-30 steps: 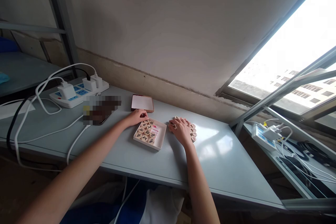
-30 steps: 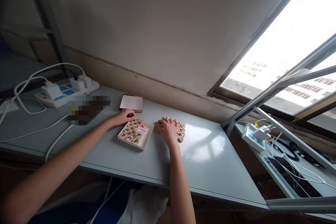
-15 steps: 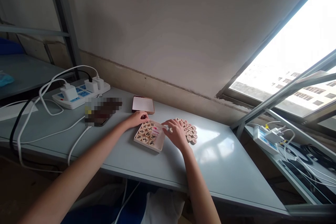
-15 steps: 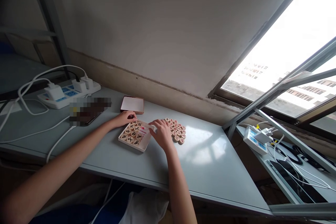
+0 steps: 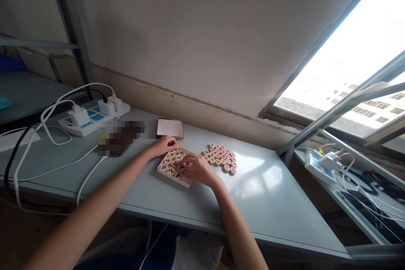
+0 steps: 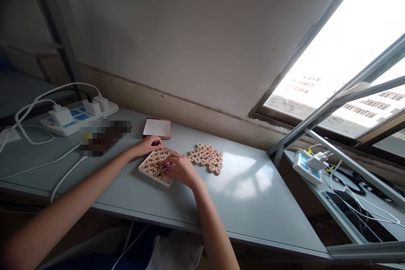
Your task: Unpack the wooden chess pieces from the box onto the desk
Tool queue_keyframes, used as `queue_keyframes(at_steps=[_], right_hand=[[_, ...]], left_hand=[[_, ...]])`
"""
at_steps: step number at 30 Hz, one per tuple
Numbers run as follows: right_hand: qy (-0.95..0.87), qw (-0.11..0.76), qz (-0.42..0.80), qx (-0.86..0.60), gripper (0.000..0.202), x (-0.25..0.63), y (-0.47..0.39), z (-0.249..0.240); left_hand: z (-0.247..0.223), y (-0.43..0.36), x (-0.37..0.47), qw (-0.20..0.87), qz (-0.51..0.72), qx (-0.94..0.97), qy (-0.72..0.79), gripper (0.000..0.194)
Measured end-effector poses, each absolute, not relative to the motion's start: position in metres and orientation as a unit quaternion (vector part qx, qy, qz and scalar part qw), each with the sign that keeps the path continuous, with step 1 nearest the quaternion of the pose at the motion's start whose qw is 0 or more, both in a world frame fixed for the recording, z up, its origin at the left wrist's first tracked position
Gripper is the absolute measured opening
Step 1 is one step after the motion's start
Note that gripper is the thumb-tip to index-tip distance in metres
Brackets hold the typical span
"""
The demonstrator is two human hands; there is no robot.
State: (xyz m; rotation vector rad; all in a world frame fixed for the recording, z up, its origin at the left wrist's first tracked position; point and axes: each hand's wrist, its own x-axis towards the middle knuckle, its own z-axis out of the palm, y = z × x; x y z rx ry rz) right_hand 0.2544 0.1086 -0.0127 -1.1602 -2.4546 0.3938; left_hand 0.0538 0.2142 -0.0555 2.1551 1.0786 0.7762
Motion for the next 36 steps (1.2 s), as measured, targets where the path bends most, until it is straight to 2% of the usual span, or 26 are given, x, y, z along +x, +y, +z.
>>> queue_keyframes(at_steps=[2,5,9,12,15,23,36], right_hand=[[-0.864,0.221,0.139,-0.431,0.021,0.256,0.111,-0.014],[-0.819,0.28,0.117,-0.488,0.026,0.266,0.12,-0.016],[-0.703,0.37,0.006,-0.607,0.025,0.288,0.137,-0.022],[-0.603,0.396,-0.066,-0.689,0.026,0.3,0.145,-0.027],[-0.571,0.383,-0.081,-0.722,0.027,0.304,0.15,-0.032],[-0.619,0.297,-0.056,-0.725,0.025,0.303,0.152,-0.043],[-0.672,0.255,-0.093,-0.689,0.035,0.302,0.143,-0.04]], left_hand=[[-0.056,0.214,0.054,0.299,0.29,0.814,0.404,0.029],[-0.056,0.214,0.054,0.301,0.29,0.814,0.403,0.029],[-0.058,0.215,0.054,0.297,0.285,0.811,0.416,0.029],[-0.06,0.217,0.053,0.294,0.285,0.812,0.416,0.028],[-0.062,0.218,0.053,0.294,0.287,0.813,0.413,0.027],[-0.06,0.215,0.053,0.294,0.285,0.812,0.416,0.027],[-0.057,0.212,0.054,0.299,0.284,0.812,0.414,0.027]])
